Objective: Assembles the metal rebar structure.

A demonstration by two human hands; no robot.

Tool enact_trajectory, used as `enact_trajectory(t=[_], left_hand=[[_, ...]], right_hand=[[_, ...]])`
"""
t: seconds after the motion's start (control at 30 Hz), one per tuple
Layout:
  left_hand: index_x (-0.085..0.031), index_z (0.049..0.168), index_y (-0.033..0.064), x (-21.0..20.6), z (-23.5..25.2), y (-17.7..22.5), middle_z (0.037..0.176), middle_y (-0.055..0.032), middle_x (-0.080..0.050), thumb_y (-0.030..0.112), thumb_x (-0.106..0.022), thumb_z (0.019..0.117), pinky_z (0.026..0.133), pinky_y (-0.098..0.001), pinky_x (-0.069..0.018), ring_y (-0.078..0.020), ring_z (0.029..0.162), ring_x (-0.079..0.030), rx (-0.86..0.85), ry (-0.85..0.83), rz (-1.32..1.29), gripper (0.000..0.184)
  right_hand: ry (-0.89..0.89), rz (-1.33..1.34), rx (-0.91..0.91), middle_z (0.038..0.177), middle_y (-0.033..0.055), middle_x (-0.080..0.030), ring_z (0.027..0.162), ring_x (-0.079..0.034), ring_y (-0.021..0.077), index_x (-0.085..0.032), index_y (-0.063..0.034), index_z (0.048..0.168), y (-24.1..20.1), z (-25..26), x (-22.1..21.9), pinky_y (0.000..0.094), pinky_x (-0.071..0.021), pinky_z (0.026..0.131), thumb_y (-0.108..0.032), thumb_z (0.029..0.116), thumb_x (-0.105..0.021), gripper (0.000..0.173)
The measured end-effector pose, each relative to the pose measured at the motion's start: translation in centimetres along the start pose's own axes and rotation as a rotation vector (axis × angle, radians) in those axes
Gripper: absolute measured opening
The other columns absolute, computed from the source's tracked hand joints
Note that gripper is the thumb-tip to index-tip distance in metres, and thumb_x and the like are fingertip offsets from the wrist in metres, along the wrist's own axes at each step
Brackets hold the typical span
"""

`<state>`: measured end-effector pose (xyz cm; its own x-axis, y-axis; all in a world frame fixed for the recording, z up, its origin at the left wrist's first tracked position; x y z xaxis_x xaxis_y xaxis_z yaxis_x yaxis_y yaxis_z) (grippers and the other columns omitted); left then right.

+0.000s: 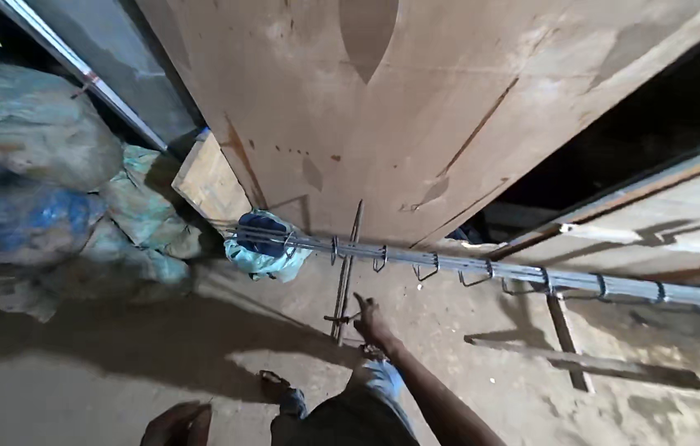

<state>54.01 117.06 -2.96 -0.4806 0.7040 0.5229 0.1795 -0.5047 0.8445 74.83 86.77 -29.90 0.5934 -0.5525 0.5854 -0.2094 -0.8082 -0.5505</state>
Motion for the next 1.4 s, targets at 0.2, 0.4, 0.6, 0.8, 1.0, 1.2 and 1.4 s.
enact_trajectory(t=[0.2, 0.4, 0.6, 0.8, 1.0, 1.2, 1.4], left_hand=[[-0.070, 0.102, 0.0012, -0.1, 5.9, -2.9, 0.089, 0.0017, -0.071, 0.010, -0.069, 0.0935, 0.068, -0.0117, -0.0527, 0.0060, 0.073, -0.060, -0.287, -0.268, -0.152, 0.012], [-0.070, 0.104, 0.0143, -1.5, 8.5, -2.7, 0.096, 0.0081, -0.073, 0.021, -0.071, 0.0966, 0.074, -0.0133, -0.0576, 0.0043, 0.082, -0.067, -0.418, -0.418, -0.328, 0.010], [-0.068, 0.106, 0.0126, -4.5, 12.2, -0.2, 0.097, 0.0030, -0.071, 0.026, -0.065, 0.1017, 0.077, -0.0143, -0.0576, 0.0015, 0.086, -0.067, -0.617, -0.599, -0.280, 0.015], [-0.064, 0.114, 0.0085, -14.2, 16.8, 3.0, 0.097, 0.0014, -0.068, 0.024, -0.063, 0.1025, 0.071, -0.0173, -0.0564, -0.0012, 0.080, -0.064, -0.462, -1.109, -0.592, 0.020], [-0.074, 0.109, 0.0069, -25.5, 23.4, 0.3, 0.105, -0.0087, -0.074, 0.021, -0.052, 0.1006, 0.066, -0.0277, -0.0601, -0.0123, 0.079, -0.072, -0.914, -0.945, -0.032, 0.028], [-0.075, 0.107, 0.0039, -35.3, 21.9, -9.6, 0.103, -0.0148, -0.074, 0.007, -0.060, 0.0937, 0.064, -0.0421, -0.0627, -0.0269, 0.078, -0.075, -0.905, -1.085, 0.200, 0.021], [-0.070, 0.123, 0.0049, -42.6, 17.8, -17.8, 0.120, -0.0145, -0.072, 0.012, -0.055, 0.1027, 0.090, -0.0447, -0.0598, -0.0282, 0.101, -0.073, -0.582, -1.393, 0.356, 0.026]], right_hand=[[0.249, 0.453, 0.823, 0.134, 0.0149, -0.064, 0.112, -0.066, 0.0186, -0.059, -0.0024, 0.140, -17.7, -14.1, 0.0, 0.0341, -0.0581, 0.092, -0.033, 0.0968, -0.071, 0.055], [0.262, 0.530, 1.008, 0.103, 0.0105, -0.073, 0.107, -0.065, 0.0218, -0.075, -0.0021, 0.105, -23.8, -16.9, -3.6, 0.0401, -0.0482, 0.101, -0.020, 0.1030, -0.062, 0.022], [0.557, 0.194, 0.867, 0.092, 0.0079, -0.065, 0.090, -0.064, 0.0201, -0.072, -0.0113, 0.102, -22.0, -17.4, 2.6, 0.0358, -0.0552, 0.081, -0.022, 0.1049, -0.057, 0.018], [0.888, 0.236, 0.833, 0.093, 0.0053, -0.057, 0.085, -0.058, 0.0090, -0.068, -0.0133, 0.105, -19.2, -13.9, 9.0, 0.0202, -0.0515, 0.078, -0.021, 0.1062, -0.055, 0.015], [0.926, -0.020, 0.438, 0.092, 0.0096, -0.065, 0.089, -0.064, 0.0251, -0.074, -0.0195, 0.108, -8.3, -3.0, 10.8, 0.0429, -0.0534, 0.083, -0.018, 0.1040, -0.056, 0.018], [0.596, -0.065, 0.053, 0.119, 0.0103, -0.069, 0.118, -0.062, 0.0329, -0.075, -0.0210, 0.109, 2.1, 5.6, 5.7, 0.0534, -0.0484, 0.102, -0.027, 0.1062, -0.052, 0.024], [0.400, 0.196, -0.242, 0.130, 0.0189, -0.063, 0.112, -0.066, 0.0347, -0.074, -0.0117, 0.115, 8.0, 10.3, -0.3, 0.0503, -0.0541, 0.097, -0.016, 0.1046, -0.051, 0.026]])
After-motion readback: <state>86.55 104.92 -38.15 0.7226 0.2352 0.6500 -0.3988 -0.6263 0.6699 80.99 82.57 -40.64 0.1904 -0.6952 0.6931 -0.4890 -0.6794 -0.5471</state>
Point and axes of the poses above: each hand's wrist, its own z-axis towards the middle knuckle, its own x-axis out of the back of the hand, y = z × x, the point moved 6 cm from there along z, towards the middle knuckle
